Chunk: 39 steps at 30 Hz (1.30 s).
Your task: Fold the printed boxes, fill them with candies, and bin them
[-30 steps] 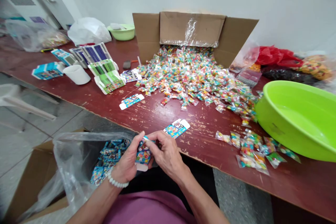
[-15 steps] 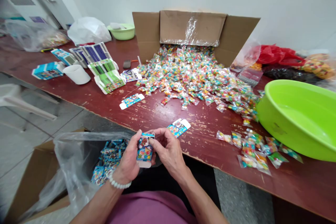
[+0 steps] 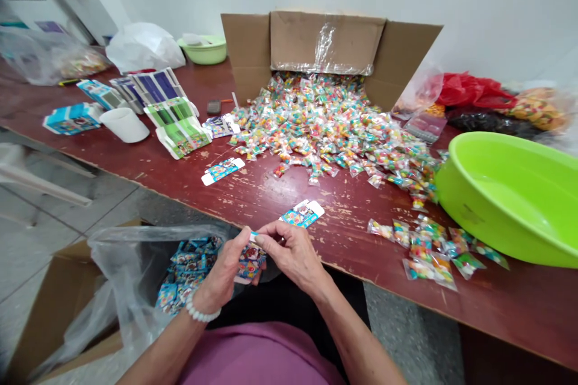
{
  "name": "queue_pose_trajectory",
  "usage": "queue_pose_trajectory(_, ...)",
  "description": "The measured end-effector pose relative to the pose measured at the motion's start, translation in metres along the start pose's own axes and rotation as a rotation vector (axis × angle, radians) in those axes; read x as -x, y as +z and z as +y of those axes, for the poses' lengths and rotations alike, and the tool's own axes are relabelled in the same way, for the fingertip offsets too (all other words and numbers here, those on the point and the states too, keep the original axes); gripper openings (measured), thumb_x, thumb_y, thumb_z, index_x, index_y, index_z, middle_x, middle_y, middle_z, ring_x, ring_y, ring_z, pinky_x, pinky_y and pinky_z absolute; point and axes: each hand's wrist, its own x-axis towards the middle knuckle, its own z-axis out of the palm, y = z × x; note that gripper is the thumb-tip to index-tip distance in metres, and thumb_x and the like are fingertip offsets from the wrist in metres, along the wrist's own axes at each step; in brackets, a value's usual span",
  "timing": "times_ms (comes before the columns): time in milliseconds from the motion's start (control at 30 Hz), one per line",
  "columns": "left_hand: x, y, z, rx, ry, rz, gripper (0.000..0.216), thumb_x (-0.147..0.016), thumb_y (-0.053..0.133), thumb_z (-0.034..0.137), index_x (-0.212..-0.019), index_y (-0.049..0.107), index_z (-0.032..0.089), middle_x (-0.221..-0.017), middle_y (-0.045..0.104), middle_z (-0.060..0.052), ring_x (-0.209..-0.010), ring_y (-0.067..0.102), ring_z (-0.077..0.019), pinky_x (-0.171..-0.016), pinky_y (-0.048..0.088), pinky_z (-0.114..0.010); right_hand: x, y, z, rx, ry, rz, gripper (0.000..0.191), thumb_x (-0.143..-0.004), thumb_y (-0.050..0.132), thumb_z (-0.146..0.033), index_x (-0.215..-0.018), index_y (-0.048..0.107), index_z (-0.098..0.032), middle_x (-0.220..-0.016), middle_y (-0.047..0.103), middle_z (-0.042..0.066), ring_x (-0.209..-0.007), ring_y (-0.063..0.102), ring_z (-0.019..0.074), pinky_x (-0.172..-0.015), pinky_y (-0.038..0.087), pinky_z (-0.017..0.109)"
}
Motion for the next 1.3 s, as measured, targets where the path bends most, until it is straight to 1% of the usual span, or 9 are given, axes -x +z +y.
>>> queue_pose_trajectory(133, -0.004, 0.004, 0.001, 0.288, -0.118, 0.073, 0.060, -0.085, 0.047, 0.070, -0.087, 0.067, 0.014, -0.061, 0.066, -0.003, -0.040, 0.057, -0.0139, -0.040, 0.044, -0.024, 0.002, 0.007, 0.014, -0.169, -0.069, 0.255, 0.032, -0.078, 0.078, -0.038, -0.103, 0.063, -0.022, -0.090, 0.071, 0.001, -0.079, 0.066, 0.0145, -0.067, 0.054, 0.024)
queue_pose_trajectory(200, -0.005, 0.005, 0.000, 0.343, -0.121, 0.093, 0.059, -0.085, 0.049, 0.069, -0.093, 0.067, 0.014, -0.063, 0.067, -0.003, -0.040, 0.058, -0.0139, -0.040, 0.045, -0.024, 0.004, 0.011, 0.021, -0.217, -0.092, 0.235, 0.027, -0.079, 0.077, -0.036, -0.097, 0.063, -0.022, -0.085, 0.070, 0.001, -0.073, 0.067, 0.0148, -0.064, 0.056, 0.025)
queue_pose_trajectory(300, -0.004, 0.007, -0.002, 0.366, -0.097, 0.125, 0.060, -0.086, 0.050, 0.068, -0.106, 0.067, 0.013, -0.066, 0.069, -0.004, -0.045, 0.061, -0.0134, -0.041, 0.045, -0.021, 0.008, 0.018, 0.028, -0.281, -0.078, 0.147, 0.024, -0.084, 0.072, -0.036, -0.099, 0.062, -0.022, -0.067, 0.062, -0.003, -0.050, 0.060, 0.0138, -0.044, 0.053, 0.027)
queue_pose_trajectory(367, -0.004, 0.007, -0.004, 0.359, -0.091, 0.150, 0.061, -0.086, 0.049, 0.067, -0.110, 0.066, 0.013, -0.067, 0.069, -0.004, -0.050, 0.063, -0.0139, -0.042, 0.045, -0.020, 0.010, 0.020, 0.028, -0.270, -0.084, 0.126, 0.022, -0.086, 0.069, -0.035, -0.102, 0.061, -0.022, -0.067, 0.062, -0.003, -0.047, 0.059, 0.0139, -0.041, 0.052, 0.027)
queue_pose_trajectory(800, 0.000, 0.003, -0.008, 0.408, -0.085, 0.086, 0.058, -0.087, 0.053, 0.065, -0.108, 0.067, 0.013, -0.073, 0.071, -0.007, -0.055, 0.065, -0.0153, -0.049, 0.050, -0.022, 0.012, 0.013, 0.018, 0.221, -0.256, 0.224, 0.016, -0.090, 0.062, -0.027, -0.105, 0.067, -0.022, -0.080, 0.069, 0.000, -0.065, 0.062, 0.0127, -0.065, 0.050, 0.026)
queue_pose_trajectory(967, 0.005, 0.005, -0.006, 0.454, -0.088, 0.023, 0.061, -0.083, 0.057, 0.066, -0.108, 0.068, 0.012, -0.070, 0.070, -0.006, -0.053, 0.063, -0.0152, -0.049, 0.050, -0.024, 0.016, 0.012, 0.027, 0.024, -0.157, 0.133, 0.022, -0.092, 0.061, -0.034, -0.112, 0.062, -0.024, -0.078, 0.064, -0.001, -0.058, 0.062, 0.0138, -0.054, 0.054, 0.028)
queue_pose_trajectory(1100, 0.009, 0.007, -0.005, 0.462, -0.110, 0.064, 0.059, -0.080, 0.061, 0.067, -0.096, 0.069, 0.010, -0.068, 0.069, -0.006, -0.052, 0.062, -0.0157, -0.049, 0.051, -0.026, 0.018, 0.012, 0.032, -0.142, -0.120, 0.075, 0.025, -0.092, 0.061, -0.037, -0.114, 0.059, -0.026, -0.076, 0.059, -0.001, -0.053, 0.061, 0.0142, -0.045, 0.055, 0.028)
queue_pose_trajectory(1200, 0.009, 0.008, -0.005, 0.461, -0.103, 0.072, 0.058, -0.080, 0.062, 0.065, -0.099, 0.069, 0.011, -0.070, 0.070, -0.007, -0.053, 0.062, -0.0163, -0.048, 0.050, -0.026, 0.019, 0.011, 0.028, -0.064, -0.189, 0.105, 0.020, -0.093, 0.061, -0.034, -0.110, 0.062, -0.025, -0.078, 0.061, 0.000, -0.059, 0.062, 0.0143, -0.050, 0.057, 0.027)
queue_pose_trajectory(1300, 0.009, 0.011, -0.006, 0.445, -0.077, 0.085, 0.055, -0.081, 0.062, 0.060, -0.109, 0.067, 0.013, -0.075, 0.072, -0.006, -0.053, 0.063, -0.0155, -0.047, 0.049, -0.024, 0.019, 0.015, 0.023, 0.082, -0.291, 0.220, 0.013, -0.089, 0.067, -0.031, -0.098, 0.068, -0.023, -0.087, 0.064, 0.003, -0.067, 0.061, 0.0141, -0.058, 0.057, 0.026)
